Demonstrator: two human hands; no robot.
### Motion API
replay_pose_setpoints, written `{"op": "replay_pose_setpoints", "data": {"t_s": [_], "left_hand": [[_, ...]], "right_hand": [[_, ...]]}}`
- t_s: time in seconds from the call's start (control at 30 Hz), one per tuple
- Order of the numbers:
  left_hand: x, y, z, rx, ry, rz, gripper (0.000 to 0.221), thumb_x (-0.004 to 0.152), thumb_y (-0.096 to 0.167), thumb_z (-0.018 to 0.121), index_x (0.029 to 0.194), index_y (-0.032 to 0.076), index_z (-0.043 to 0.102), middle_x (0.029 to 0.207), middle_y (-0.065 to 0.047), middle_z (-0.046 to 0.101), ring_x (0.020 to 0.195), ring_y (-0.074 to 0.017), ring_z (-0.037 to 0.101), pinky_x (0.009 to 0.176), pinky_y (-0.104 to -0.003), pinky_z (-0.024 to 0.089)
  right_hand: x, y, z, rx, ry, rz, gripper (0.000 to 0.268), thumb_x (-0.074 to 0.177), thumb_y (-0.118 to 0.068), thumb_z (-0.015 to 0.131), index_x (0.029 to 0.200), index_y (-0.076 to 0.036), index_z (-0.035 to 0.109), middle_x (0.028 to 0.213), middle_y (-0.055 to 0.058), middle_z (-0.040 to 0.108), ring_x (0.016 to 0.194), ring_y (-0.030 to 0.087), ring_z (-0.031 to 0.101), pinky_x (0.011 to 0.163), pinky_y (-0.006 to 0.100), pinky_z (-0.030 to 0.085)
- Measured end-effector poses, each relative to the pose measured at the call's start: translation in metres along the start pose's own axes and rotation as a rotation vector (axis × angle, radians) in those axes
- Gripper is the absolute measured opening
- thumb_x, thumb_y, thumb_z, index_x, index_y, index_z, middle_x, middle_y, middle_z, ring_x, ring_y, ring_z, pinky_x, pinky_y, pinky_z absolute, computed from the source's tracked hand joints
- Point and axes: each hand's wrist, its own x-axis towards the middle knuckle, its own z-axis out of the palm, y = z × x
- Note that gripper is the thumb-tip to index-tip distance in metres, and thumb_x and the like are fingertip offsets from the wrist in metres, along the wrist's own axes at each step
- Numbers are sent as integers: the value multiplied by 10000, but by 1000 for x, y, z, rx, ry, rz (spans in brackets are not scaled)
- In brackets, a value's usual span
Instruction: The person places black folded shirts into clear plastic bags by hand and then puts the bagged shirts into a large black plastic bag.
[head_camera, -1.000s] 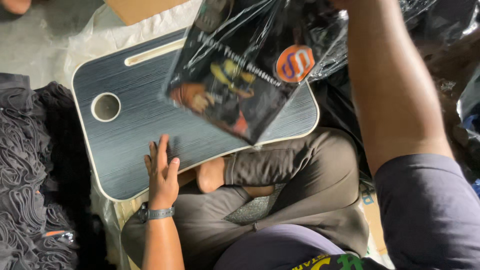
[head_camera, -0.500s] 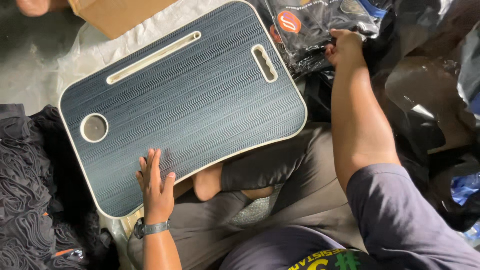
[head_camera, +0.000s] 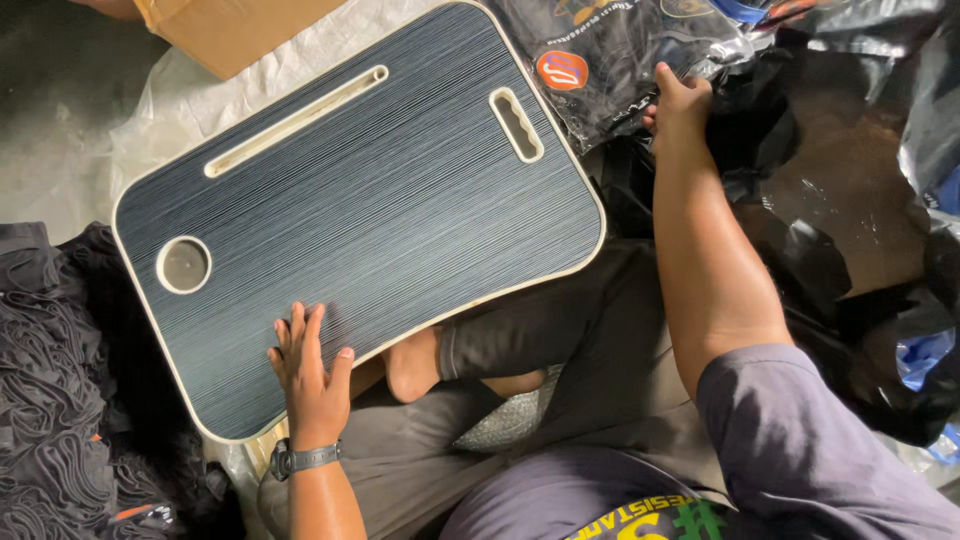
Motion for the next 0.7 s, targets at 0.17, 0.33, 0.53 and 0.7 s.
{"op": "replay_pose_setpoints", "data": {"t_s": [0.17,0.33,0.53,0.7], "left_hand": [[1,1,1,18,-3,-2,600,859,255,477,1437,164,343,1567,-144,191,1454,-393,66,1103,-619,10],[-1,7,-1,41,-26,-15,593,855,254,478,1430,165,359,1568,-143,188,1452,-398,60,1106,-616,10],[0,4,1,57,-14,-4,563,859,258,486,1410,181,398,1573,-146,169,1452,-398,54,1112,-607,1],[1,1,4,88,-16,-7,568,846,246,506,1402,183,408,1571,-153,173,1449,-408,62,1108,-613,15]], "right_hand": [[-20,41,-2,-72,106,-455,963,829,-316,782,1489,-220,86,1512,191,325,1171,210,670,985,293,492],[-54,19,3,-668,-47,-1157,522,932,-83,689,1401,-89,461,1522,133,233,1419,339,167,1172,472,201],[-44,2,23,-1327,-264,-1023,625,907,-558,475,1414,-195,434,1502,169,284,1341,506,166,1050,635,121],[-40,18,21,-1462,-288,-956,623,911,-585,413,1417,-222,396,1493,164,327,1346,510,175,1059,623,113]]}}
